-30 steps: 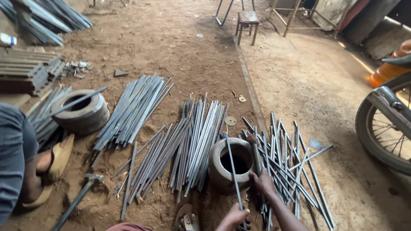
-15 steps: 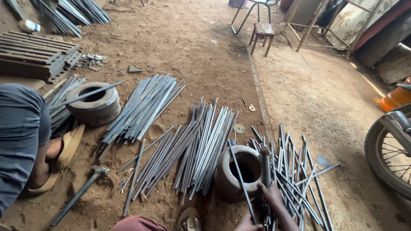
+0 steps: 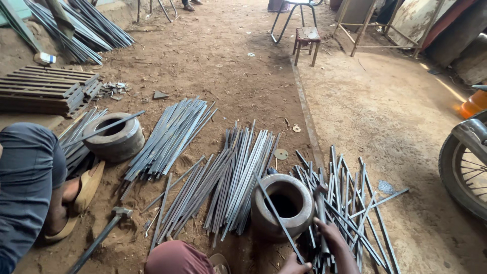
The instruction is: The person sits on the ground and repeatedly sharpens metal rods by striking them with a hammer against a cylindrical metal anvil. The person handles the rods one at a time, striking the ends to create a point, and places the finished rods into a pile.
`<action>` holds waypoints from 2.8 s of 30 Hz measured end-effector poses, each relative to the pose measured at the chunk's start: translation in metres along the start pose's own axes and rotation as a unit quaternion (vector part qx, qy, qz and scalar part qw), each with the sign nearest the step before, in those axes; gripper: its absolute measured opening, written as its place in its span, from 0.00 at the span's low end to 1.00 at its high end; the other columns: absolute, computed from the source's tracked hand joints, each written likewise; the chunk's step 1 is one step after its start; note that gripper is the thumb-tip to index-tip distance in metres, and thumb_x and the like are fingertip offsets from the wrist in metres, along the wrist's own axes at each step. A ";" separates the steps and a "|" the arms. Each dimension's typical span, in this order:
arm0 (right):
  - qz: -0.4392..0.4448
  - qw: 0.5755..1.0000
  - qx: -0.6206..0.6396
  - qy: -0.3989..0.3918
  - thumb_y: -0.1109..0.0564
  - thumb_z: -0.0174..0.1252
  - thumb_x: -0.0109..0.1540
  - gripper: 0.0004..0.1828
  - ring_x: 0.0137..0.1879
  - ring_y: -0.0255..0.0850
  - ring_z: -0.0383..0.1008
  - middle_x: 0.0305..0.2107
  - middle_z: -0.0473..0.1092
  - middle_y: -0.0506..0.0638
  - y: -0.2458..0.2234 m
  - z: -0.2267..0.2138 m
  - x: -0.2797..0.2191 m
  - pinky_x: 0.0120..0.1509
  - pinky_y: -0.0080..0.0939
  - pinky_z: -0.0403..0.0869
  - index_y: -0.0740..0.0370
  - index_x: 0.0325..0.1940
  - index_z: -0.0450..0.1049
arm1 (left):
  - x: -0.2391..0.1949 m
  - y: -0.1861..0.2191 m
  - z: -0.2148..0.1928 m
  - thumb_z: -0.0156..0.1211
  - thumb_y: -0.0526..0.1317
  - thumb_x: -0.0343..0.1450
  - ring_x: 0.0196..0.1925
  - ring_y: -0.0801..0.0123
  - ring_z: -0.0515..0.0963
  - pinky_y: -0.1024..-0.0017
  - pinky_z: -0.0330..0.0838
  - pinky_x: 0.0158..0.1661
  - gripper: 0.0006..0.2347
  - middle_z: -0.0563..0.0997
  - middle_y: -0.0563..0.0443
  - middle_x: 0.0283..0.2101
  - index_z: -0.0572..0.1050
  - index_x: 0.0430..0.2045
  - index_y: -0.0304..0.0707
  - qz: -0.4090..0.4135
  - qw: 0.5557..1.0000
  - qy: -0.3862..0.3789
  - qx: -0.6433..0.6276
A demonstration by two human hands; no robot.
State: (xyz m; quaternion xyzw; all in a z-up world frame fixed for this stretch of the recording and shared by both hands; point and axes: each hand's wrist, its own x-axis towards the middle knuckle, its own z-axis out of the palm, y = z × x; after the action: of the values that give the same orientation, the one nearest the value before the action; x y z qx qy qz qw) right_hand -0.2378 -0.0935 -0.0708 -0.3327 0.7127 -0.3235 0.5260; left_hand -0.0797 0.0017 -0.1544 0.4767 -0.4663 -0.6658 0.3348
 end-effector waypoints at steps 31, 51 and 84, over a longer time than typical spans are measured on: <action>0.121 0.912 0.392 0.009 0.49 0.59 0.64 0.13 0.19 0.35 0.60 0.18 0.62 0.43 0.161 0.020 -0.003 0.21 0.38 0.62 0.52 0.31 0.64 | 0.086 0.099 -0.108 0.62 0.47 0.68 0.61 0.37 0.69 0.33 0.62 0.54 0.19 0.73 0.33 0.58 0.71 0.50 0.41 0.137 0.792 0.291 0.519; 0.155 0.840 0.520 0.021 0.49 0.59 0.69 0.14 0.21 0.31 0.62 0.21 0.63 0.42 0.157 0.047 0.027 0.22 0.31 0.65 0.56 0.36 0.65 | -0.047 0.051 -0.165 0.48 0.42 0.81 0.25 0.67 0.82 0.71 0.77 0.21 0.11 0.81 0.45 0.31 0.73 0.48 0.35 -0.128 0.740 0.079 0.655; -0.112 0.986 -0.121 -0.013 0.40 0.50 0.71 0.24 0.28 0.35 0.70 0.27 0.71 0.50 -0.066 0.050 -0.064 0.31 0.41 0.73 0.63 0.57 0.70 | -0.081 0.022 -0.053 0.66 0.49 0.69 0.41 0.46 0.84 0.53 0.78 0.43 0.14 0.83 0.36 0.39 0.78 0.38 0.37 -0.103 0.944 0.127 0.288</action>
State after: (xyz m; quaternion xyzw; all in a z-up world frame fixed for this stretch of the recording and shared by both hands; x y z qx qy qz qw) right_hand -0.1661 -0.0843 0.0046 -0.4756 0.6979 -0.2878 0.4515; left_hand -0.0031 0.0498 -0.1135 0.6785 -0.5406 -0.4677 0.1690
